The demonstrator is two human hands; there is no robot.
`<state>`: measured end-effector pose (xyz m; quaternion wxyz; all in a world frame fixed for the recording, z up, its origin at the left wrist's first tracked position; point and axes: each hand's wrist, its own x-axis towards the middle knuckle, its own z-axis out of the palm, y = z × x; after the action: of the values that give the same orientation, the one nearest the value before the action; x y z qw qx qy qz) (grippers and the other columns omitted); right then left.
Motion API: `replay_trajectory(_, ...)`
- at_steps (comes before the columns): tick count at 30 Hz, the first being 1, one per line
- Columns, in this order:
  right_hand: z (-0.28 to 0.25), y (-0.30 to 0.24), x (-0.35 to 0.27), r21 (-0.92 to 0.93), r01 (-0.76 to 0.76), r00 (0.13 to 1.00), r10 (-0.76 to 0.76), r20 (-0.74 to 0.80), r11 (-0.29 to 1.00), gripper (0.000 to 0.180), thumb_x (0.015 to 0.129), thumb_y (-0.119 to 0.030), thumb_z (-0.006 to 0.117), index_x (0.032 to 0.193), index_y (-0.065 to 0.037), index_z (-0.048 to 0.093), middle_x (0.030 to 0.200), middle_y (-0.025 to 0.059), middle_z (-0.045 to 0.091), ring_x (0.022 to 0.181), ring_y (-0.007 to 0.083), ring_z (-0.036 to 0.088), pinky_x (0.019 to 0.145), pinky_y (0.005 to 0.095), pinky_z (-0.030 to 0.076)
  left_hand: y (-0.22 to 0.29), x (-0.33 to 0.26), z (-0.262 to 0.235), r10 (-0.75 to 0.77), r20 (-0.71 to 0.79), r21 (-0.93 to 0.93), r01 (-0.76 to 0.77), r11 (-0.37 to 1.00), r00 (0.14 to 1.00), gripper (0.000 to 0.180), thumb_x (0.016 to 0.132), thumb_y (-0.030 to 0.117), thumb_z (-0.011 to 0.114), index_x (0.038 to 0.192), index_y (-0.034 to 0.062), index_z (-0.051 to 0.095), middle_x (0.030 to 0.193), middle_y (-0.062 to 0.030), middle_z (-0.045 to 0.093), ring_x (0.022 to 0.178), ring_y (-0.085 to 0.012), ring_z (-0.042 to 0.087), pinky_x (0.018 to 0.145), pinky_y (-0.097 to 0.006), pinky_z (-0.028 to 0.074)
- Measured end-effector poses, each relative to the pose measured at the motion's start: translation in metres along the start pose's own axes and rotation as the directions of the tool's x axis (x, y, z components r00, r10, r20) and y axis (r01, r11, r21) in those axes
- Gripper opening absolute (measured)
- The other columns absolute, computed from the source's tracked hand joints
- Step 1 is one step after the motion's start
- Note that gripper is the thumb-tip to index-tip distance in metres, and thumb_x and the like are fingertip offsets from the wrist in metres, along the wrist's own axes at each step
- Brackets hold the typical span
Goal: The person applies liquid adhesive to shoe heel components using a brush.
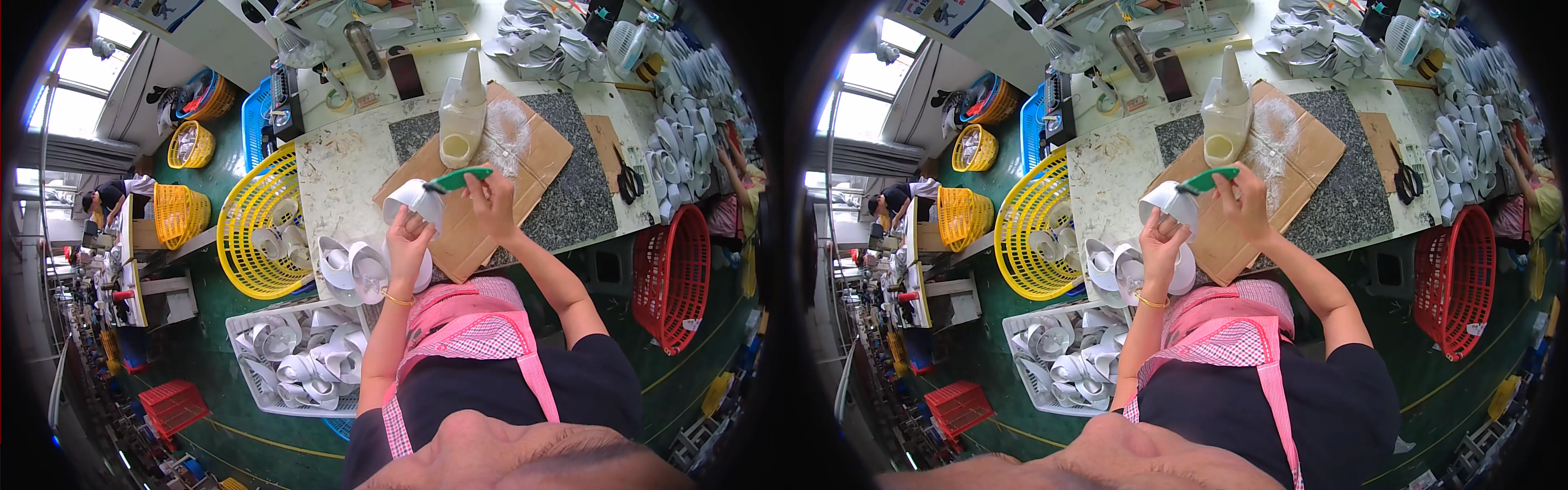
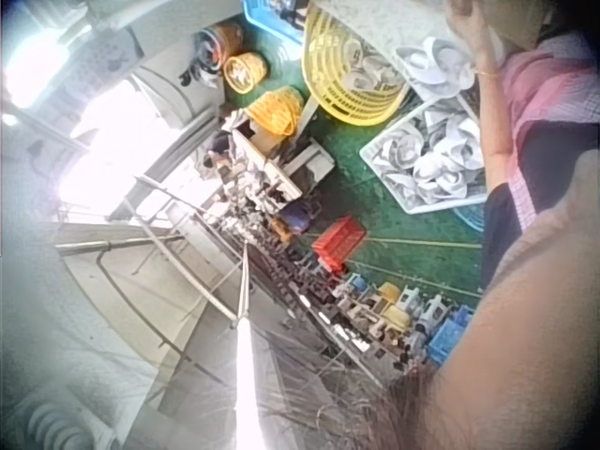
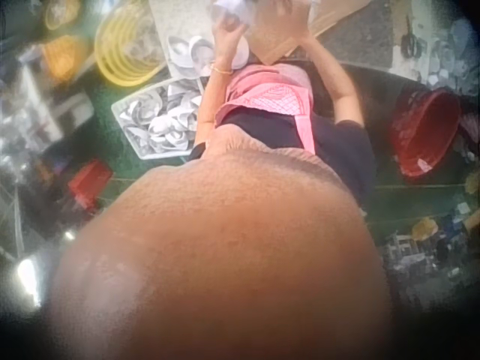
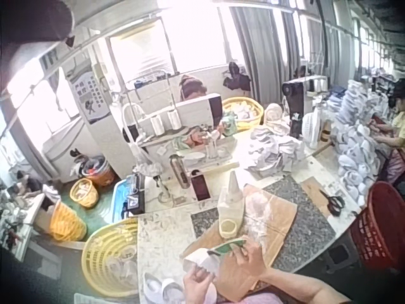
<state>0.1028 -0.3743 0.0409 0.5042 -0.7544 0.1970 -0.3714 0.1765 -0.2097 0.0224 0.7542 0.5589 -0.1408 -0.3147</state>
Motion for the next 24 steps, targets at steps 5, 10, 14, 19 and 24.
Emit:
replay_trajectory(5,0.006,-0.013,-0.001,0.163,-0.125,0.991,0.13,-0.022,0.979,0.01,0.091,-0.006,0.058,0.085,0.002,0.061,0.071,0.0051,0.063,0.059,0.011,0.063,0.051,0.0247,0.046,-0.002,-0.007,-0.006,0.038,0.067,0.063,-0.042,0.997,0.997,0.05,0.082,-0.011,0.058,0.129,-0.0075,0.04,0.099,-0.0055,0.062,0.09,-0.012,0.061,0.079,-0.026,0.052)
replay_trajectory(10,-0.001,-0.006,0.006,0.153,-0.184,0.98,0.193,-0.042,0.971,0.006,0.089,-0.003,0.059,0.09,0.0,0.064,0.075,0.0069,0.065,0.064,0.0143,0.065,0.056,0.0267,0.048,-0.007,-0.012,-0.014,-0.12,0.089,-0.079,0.128,0.989,0.989,0.053,0.084,-0.01,0.055,0.133,-0.0029,0.037,0.103,-0.0078,0.063,0.095,-0.0148,0.062,0.082,-0.027,0.053)
replay_trajectory(14,-0.015,0.006,-0.022,0.035,0.43,0.868,-0.424,0.257,0.902,0.019,0.081,0.004,0.059,0.097,-0.003,0.067,0.084,0.0101,0.065,0.074,0.022,0.064,0.063,0.0311,0.05,-0.005,-0.004,-0.019,-0.211,0.086,-0.43,0.227,0.873,0.974,0.061,0.084,-0.013,0.051,0.138,0.0054,0.031,0.116,-0.0104,0.058,0.104,-0.0201,0.061,0.087,-0.031,0.055)
replay_trajectory(19,-0.042,0.032,-0.054,0.048,0.174,0.897,-0.179,0.405,0.984,0.028,0.078,0.007,0.059,0.102,-0.005,0.068,0.089,0.012,0.064,0.079,0.0278,0.063,0.07,0.0338,0.051,-0.032,-0.006,-0.043,-0.327,0.121,-0.582,0.333,0.742,0.937,0.062,0.086,-0.014,0.05,0.14,0.0088,0.03,0.123,-0.0091,0.055,0.111,-0.0201,0.058,0.093,-0.033,0.054)
replay_trajectory(24,-0.018,0.017,-0.034,0.001,0.357,0.866,-0.331,0.375,0.934,0.025,0.079,0.007,0.058,0.1,-0.003,0.066,0.089,0.012,0.062,0.081,0.0273,0.063,0.07,0.0334,0.05,-0.059,-0.004,-0.038,-0.344,0.237,-0.544,0.418,0.728,0.908,0.046,0.088,-0.011,0.051,0.13,0.0053,0.04,0.112,-0.0042,0.058,0.102,-0.0155,0.06,0.086,-0.028,0.055)
